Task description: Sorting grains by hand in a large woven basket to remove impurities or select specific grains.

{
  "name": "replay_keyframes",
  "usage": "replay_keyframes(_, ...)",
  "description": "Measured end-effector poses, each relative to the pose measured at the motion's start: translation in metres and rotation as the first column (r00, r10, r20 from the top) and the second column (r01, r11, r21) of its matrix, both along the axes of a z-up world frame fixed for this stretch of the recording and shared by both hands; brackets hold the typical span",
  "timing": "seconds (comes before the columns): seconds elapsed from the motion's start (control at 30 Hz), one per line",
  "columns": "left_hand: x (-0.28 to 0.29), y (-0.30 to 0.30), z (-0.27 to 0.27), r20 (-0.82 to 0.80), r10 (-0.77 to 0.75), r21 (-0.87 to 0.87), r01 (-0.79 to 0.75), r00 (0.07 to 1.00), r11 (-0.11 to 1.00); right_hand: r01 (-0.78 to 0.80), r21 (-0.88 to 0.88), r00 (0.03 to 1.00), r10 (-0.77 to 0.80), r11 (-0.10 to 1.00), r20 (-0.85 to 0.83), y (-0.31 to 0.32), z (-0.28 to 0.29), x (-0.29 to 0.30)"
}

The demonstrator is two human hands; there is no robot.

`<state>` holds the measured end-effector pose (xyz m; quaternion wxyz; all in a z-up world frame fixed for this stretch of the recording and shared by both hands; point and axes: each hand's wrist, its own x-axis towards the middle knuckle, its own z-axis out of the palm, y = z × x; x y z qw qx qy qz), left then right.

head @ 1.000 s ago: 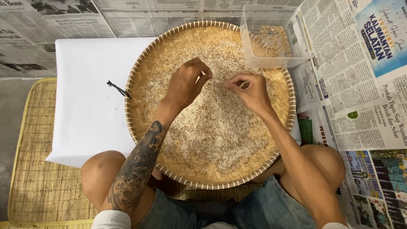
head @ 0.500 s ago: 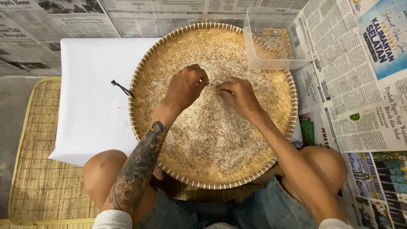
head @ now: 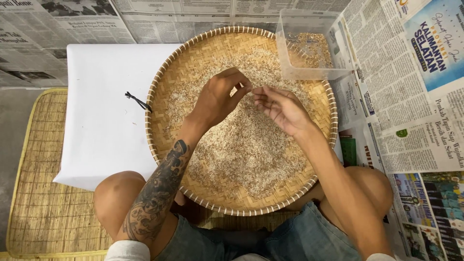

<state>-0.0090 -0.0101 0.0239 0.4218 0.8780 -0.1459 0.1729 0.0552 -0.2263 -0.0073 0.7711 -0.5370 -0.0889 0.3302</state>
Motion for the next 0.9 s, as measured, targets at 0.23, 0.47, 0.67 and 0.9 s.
replay_keyframes(0.23,-0.006,-0.004,0.001,0.004,-0.075,0.03,0.075,0.997,0.997,-0.033,-0.004,0.985,0.032,0.999,-0.169,0.005,0.019,-0.011)
replay_keyframes(0.47,-0.008,-0.001,0.001,0.05,-0.034,0.041,0.032,0.998,0.999,-0.033,0.052,0.983,0.041,0.998,-0.181,0.0,-0.014,-0.003)
replay_keyframes(0.67,-0.012,-0.01,0.008,0.174,-0.033,0.08,0.019,0.984,0.997,0.121,0.177,0.952,-0.064,0.977,-0.299,0.004,-0.024,0.001)
replay_keyframes(0.9,-0.036,-0.043,0.026,0.222,-0.186,0.235,0.133,0.957,0.963,0.118,0.329,0.958,-0.02,0.937,-0.287,-0.004,-0.043,0.007)
